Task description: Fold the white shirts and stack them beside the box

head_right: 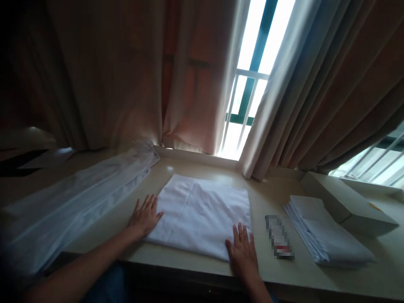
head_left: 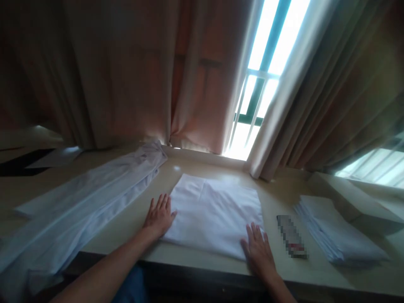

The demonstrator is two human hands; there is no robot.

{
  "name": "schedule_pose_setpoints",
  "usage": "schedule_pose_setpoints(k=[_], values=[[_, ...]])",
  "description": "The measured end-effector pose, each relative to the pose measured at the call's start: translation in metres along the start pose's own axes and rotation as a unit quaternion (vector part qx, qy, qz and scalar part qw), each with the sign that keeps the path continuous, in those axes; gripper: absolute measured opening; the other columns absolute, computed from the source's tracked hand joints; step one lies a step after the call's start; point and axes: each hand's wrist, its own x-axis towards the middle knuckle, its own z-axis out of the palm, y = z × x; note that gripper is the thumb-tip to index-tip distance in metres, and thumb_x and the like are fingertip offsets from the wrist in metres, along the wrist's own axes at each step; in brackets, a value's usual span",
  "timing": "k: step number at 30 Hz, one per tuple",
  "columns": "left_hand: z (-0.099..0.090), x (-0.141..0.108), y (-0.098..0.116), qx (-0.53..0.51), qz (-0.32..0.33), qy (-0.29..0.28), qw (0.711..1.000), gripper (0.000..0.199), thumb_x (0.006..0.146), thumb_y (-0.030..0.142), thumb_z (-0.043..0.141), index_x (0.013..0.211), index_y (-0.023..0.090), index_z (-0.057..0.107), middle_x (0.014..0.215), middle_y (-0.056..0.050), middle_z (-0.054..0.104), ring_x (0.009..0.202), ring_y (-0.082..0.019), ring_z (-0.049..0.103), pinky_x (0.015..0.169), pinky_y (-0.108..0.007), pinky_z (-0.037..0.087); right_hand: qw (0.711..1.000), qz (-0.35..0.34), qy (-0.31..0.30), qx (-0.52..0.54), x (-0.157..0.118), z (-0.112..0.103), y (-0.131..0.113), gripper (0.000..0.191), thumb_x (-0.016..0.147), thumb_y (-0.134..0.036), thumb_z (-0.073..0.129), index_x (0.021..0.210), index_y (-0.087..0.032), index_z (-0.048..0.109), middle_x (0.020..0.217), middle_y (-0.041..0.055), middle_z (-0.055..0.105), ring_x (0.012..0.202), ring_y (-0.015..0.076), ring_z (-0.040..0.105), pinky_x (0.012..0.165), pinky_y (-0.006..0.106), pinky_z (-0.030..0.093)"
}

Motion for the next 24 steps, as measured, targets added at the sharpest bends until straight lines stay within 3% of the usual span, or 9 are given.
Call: schedule_pose_setpoints(k=[2,4,8,11,13,16,20,24], values=[[-0.017,-0.006,0.040,-0.029,0.076,0.020,0.996,0.060,0.090,0.041,0.036,0.139,0.007,0.043,0.150,-0.016,0.035,0.142,-0.028,0.021,0.116,-0.050,0.006,1.000,0.012,0.012,0.012,-0.001,0.004,-0.006,0.070,0.095,-0.059,0.018,0.150,-0.016,0.023,0.157,0.0072,0.010,0.145,0.0246,0.002,0.116,0.048,-0.001],[-0.032,-0.022,0.097,-0.087,0.203,0.013,0.975,0.055,0.090,0.041,0.037,0.138,0.013,0.045,0.148,-0.012,0.039,0.141,-0.026,0.026,0.117,-0.047,0.012,0.999,0.021,0.011,0.032,0.002,0.005,-0.009,0.067,0.096,-0.056,0.019,0.149,-0.016,0.025,0.157,0.0070,0.012,0.145,0.0243,0.004,0.116,0.048,0.000],[-0.052,-0.063,0.211,-0.206,0.392,-0.010,0.897,0.060,0.090,0.050,0.038,0.139,0.015,0.043,0.146,-0.011,0.043,0.138,-0.025,0.032,0.116,-0.042,0.019,0.994,0.048,0.027,0.092,0.013,-0.007,0.001,0.064,0.098,-0.047,0.011,0.149,-0.011,0.024,0.156,0.0079,0.017,0.145,0.0219,0.010,0.116,0.044,0.011],[-0.059,-0.081,0.266,-0.262,0.459,0.007,0.849,0.068,0.090,0.052,0.036,0.148,0.019,0.025,0.153,-0.009,0.029,0.142,-0.025,0.023,0.117,-0.043,0.016,0.991,0.036,0.048,0.118,0.017,-0.021,0.009,0.071,0.097,-0.052,0.008,0.150,-0.006,0.019,0.156,0.0087,0.012,0.145,0.0201,0.007,0.117,0.041,0.014],[-0.058,-0.087,0.286,-0.279,0.452,0.009,0.847,0.072,0.090,0.052,0.035,0.151,0.020,0.013,0.156,-0.007,0.022,0.143,-0.025,0.018,0.117,-0.045,0.015,0.993,0.005,0.024,0.118,0.017,-0.026,0.009,0.076,0.095,-0.057,0.011,0.150,-0.005,0.018,0.156,0.0093,0.009,0.145,0.0209,0.005,0.117,0.040,0.013],[-0.051,-0.089,0.299,-0.281,0.409,-0.011,0.868,0.074,0.090,0.052,0.034,0.152,0.024,0.007,0.157,-0.004,0.019,0.145,-0.026,0.013,0.118,-0.047,0.012,0.994,-0.016,-0.029,0.108,0.013,-0.022,0.003,0.079,0.094,-0.061,0.014,0.149,-0.005,0.022,0.156,0.0100,0.011,0.144,0.0236,0.006,0.118,0.041,0.011],[-0.046,-0.087,0.298,-0.276,0.397,-0.037,0.875,0.083,0.087,0.060,0.035,0.152,0.021,0.000,0.158,-0.006,0.012,0.145,-0.030,0.007,0.118,-0.052,0.006,0.995,0.011,-0.033,0.091,0.021,-0.012,-0.001,0.082,0.092,-0.063,0.017,0.148,-0.004,0.025,0.155,0.0124,0.015,0.144,0.0265,0.007,0.118,0.042,0.008],[-0.056,-0.080,0.290,-0.291,0.430,-0.064,0.852,0.082,0.089,0.059,0.034,0.152,0.017,0.003,0.158,-0.008,0.014,0.145,-0.028,0.012,0.118,-0.046,0.013,0.997,0.028,-0.015,0.074,0.049,-0.004,0.002,0.084,0.091,-0.063,0.019,0.148,-0.001,0.024,0.155,0.0164,0.014,0.144,0.0283,0.005,0.117,0.043,0.005]])
